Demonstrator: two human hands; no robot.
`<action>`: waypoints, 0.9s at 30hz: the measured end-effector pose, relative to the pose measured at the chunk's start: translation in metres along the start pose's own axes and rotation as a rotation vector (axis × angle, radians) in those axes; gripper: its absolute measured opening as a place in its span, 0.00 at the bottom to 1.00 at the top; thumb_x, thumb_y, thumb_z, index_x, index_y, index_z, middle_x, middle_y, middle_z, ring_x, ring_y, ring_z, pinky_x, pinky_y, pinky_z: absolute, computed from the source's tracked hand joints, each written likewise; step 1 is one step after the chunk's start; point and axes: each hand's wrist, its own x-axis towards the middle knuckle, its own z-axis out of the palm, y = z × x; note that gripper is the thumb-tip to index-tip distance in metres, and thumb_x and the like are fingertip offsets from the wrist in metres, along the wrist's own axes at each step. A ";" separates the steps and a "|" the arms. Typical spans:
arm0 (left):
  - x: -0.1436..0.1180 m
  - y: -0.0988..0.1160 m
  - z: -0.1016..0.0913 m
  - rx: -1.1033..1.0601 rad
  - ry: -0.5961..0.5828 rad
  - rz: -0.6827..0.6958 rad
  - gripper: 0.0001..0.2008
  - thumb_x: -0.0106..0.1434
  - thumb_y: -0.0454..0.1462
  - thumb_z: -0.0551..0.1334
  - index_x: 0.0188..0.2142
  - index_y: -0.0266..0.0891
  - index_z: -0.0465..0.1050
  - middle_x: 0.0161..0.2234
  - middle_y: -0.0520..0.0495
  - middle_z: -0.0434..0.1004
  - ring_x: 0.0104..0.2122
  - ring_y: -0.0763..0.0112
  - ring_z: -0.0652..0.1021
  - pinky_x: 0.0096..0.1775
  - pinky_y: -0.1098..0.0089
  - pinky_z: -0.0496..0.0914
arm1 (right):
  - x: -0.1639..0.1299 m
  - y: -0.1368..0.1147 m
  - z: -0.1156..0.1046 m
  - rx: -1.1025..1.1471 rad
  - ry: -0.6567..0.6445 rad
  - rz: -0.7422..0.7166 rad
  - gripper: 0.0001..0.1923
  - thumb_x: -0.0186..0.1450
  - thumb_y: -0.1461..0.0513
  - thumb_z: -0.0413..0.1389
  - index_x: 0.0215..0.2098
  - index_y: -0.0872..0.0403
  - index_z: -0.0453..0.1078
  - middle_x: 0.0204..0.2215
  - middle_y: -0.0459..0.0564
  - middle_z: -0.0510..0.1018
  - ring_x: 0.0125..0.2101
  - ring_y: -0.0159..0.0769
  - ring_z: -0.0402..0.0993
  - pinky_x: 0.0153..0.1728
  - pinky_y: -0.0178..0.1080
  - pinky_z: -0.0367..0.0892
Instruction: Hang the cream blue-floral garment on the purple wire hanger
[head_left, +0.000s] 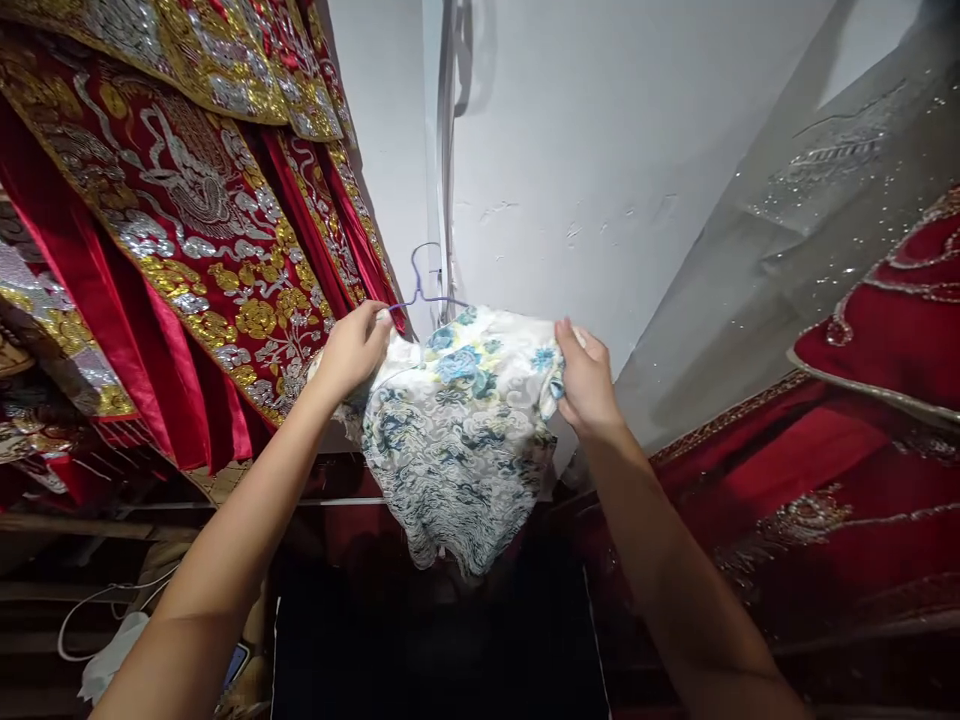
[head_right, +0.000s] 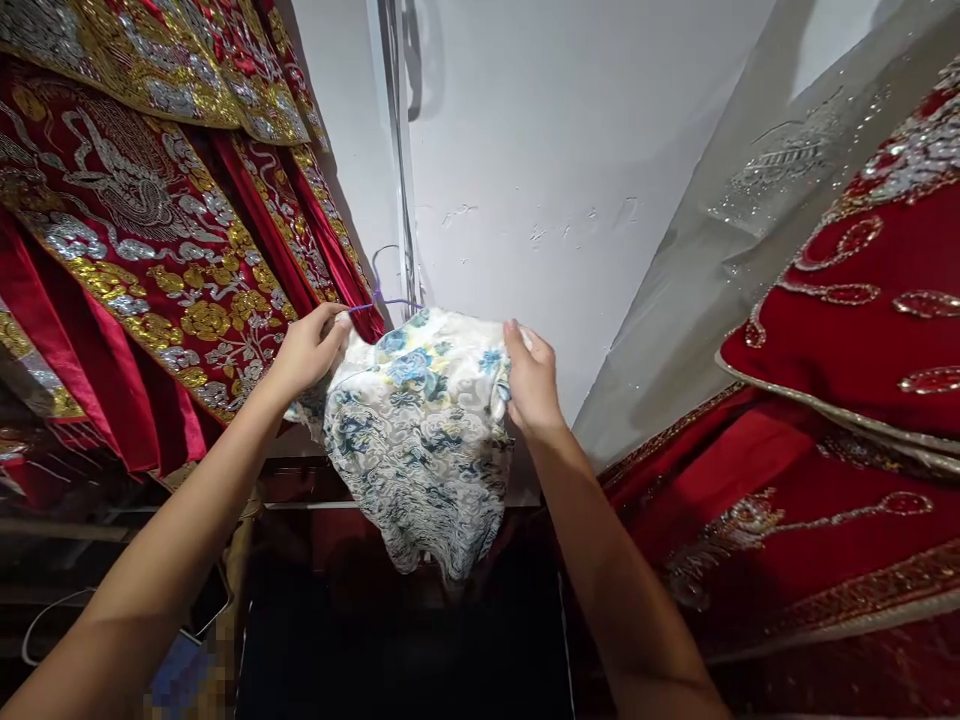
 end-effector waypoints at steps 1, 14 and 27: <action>-0.001 -0.004 0.000 -0.001 0.000 -0.024 0.17 0.69 0.44 0.53 0.50 0.39 0.72 0.46 0.41 0.78 0.45 0.57 0.77 0.46 0.61 0.68 | -0.002 0.001 0.006 -0.026 -0.055 -0.003 0.20 0.61 0.44 0.60 0.31 0.52 0.67 0.24 0.43 0.71 0.31 0.36 0.73 0.32 0.36 0.70; -0.071 -0.012 -0.007 -0.821 -0.423 -0.102 0.21 0.64 0.51 0.55 0.23 0.39 0.63 0.24 0.49 0.60 0.28 0.66 0.65 0.34 0.64 0.63 | -0.061 -0.016 -0.032 -0.002 -1.522 0.335 0.46 0.47 0.38 0.67 0.54 0.56 0.71 0.51 0.59 0.75 0.47 0.48 0.75 0.46 0.44 0.71; -0.053 0.093 -0.022 -0.680 -0.720 0.075 0.20 0.65 0.53 0.57 0.32 0.41 0.77 0.30 0.43 0.75 0.34 0.60 0.76 0.44 0.60 0.72 | -0.042 0.051 -0.047 -0.474 -0.710 0.138 0.16 0.63 0.49 0.59 0.32 0.54 0.74 0.37 0.51 0.79 0.43 0.43 0.74 0.48 0.45 0.69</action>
